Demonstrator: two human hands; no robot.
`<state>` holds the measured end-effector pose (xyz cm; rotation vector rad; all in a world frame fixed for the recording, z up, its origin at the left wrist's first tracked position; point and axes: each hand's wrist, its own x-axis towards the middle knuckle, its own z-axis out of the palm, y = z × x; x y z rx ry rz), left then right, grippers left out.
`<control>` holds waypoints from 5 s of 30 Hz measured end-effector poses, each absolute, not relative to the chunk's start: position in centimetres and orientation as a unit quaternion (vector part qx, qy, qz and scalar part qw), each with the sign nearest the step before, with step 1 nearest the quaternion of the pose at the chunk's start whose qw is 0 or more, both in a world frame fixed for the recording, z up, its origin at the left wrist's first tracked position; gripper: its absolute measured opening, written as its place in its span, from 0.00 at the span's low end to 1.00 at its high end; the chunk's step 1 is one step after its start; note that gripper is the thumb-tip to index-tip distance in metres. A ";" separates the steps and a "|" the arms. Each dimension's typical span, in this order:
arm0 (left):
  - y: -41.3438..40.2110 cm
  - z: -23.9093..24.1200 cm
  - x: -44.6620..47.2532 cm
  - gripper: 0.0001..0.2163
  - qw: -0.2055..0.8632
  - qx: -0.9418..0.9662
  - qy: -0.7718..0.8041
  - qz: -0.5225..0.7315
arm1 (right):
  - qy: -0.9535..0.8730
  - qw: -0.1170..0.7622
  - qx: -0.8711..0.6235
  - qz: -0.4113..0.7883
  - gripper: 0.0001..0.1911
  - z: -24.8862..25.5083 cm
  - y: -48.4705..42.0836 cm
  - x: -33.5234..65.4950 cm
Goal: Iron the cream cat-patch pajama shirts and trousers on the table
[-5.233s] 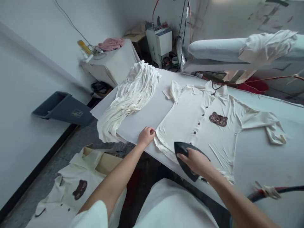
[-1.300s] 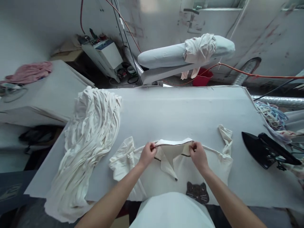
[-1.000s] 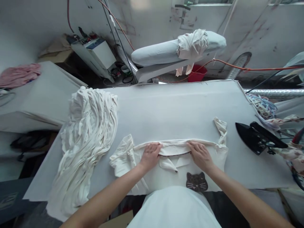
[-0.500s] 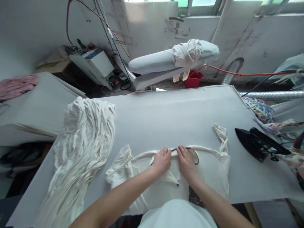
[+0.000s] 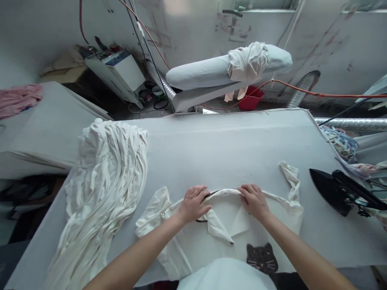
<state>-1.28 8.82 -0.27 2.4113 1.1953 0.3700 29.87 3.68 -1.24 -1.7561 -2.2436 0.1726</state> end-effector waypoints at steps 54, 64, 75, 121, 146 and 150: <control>12.3 0.8 -5.2 0.15 0.199 0.795 0.572 0.044 | -0.526 0.247 -0.651 0.489 0.24 -0.2 9.7 15.9; 10.9 2.0 18.0 0.25 0.556 0.602 0.571 0.054 | -0.530 -0.021 -0.820 0.215 0.17 2.9 0.7 42.5; 9.2 2.5 17.7 0.24 0.414 0.681 0.599 0.079 | -0.617 -0.025 -0.781 0.094 0.20 4.5 -1.0 43.7; 15.8 0.5 17.4 0.05 0.540 0.640 0.544 0.054 | -0.532 -0.026 -0.744 0.403 0.20 8.5 -0.2 27.4; 19.5 1.2 1.9 0.06 0.322 0.910 0.256 0.041 | -0.636 -0.102 -0.669 0.372 0.21 10.0 3.9 21.2; 17.3 0.2 1.7 0.09 0.304 0.876 0.361 0.100 | -0.602 -0.046 -0.692 0.396 0.17 8.2 0.7 18.9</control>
